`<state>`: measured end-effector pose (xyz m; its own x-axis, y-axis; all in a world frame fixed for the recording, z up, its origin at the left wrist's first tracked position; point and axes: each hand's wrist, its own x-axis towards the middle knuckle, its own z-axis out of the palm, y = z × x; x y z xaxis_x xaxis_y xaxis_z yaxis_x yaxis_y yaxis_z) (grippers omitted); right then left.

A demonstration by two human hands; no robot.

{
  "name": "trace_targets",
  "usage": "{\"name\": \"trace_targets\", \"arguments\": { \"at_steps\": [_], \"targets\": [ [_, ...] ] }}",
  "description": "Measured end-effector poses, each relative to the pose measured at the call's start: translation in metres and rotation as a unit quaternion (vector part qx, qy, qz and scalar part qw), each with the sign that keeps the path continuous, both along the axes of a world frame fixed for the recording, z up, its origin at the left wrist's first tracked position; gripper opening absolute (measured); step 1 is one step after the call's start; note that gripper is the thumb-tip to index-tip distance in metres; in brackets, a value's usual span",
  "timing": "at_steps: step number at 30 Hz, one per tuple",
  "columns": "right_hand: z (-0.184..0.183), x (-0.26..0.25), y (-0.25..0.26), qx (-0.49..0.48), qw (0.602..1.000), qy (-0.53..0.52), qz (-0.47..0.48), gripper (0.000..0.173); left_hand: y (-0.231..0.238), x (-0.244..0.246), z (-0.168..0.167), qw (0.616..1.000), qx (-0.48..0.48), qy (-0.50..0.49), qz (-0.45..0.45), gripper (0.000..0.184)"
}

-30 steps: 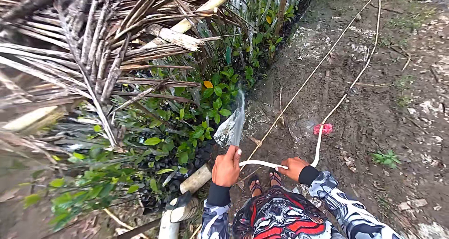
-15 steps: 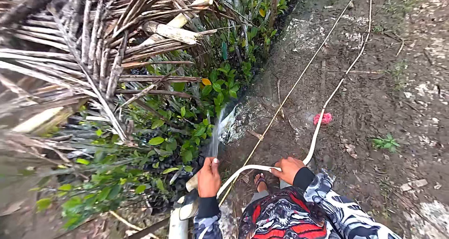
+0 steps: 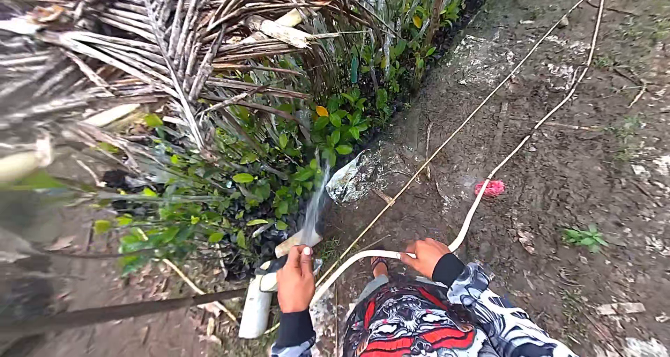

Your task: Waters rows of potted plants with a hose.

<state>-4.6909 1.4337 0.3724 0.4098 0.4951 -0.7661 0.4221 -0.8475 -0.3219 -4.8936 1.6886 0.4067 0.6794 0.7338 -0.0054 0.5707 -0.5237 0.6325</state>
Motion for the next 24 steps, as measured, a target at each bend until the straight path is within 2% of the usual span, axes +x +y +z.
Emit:
{"name": "trace_targets", "arguments": {
  "at_steps": [3, 7, 11, 14, 18, 24],
  "targets": [
    [-0.009, -0.018, -0.023, 0.003, 1.0, 0.014, -0.007, 0.064, -0.022, -0.019, 0.003, 0.999, 0.018, -0.023, 0.028, 0.041],
    [-0.015, -0.036, -0.047, -0.004, 1.0, 0.015, 0.021, 0.065, -0.055, -0.035, 0.005, 1.0, 0.008, -0.005, -0.01, 0.039],
    [-0.014, -0.045, -0.072, -0.001, 1.0, 0.012, 0.029, 0.066, -0.08, -0.053, 0.012, 0.998, 0.035, -0.047, 0.035, 0.039],
    [-0.013, -0.052, -0.085, -0.004, 0.999, 0.012, 0.043, 0.066, -0.099, -0.066, 0.02, 1.0, 0.012, -0.023, 0.012, 0.04],
    [-0.001, -0.06, -0.095, -0.002, 0.999, 0.017, 0.046, 0.064, -0.109, -0.078, 0.026, 0.999, 0.025, -0.04, 0.027, 0.041],
    [0.003, -0.07, -0.097, -0.012, 0.997, 0.026, 0.065, 0.064, -0.112, -0.085, 0.037, 1.0, 0.0, -0.002, -0.003, 0.037]
  ]
}}
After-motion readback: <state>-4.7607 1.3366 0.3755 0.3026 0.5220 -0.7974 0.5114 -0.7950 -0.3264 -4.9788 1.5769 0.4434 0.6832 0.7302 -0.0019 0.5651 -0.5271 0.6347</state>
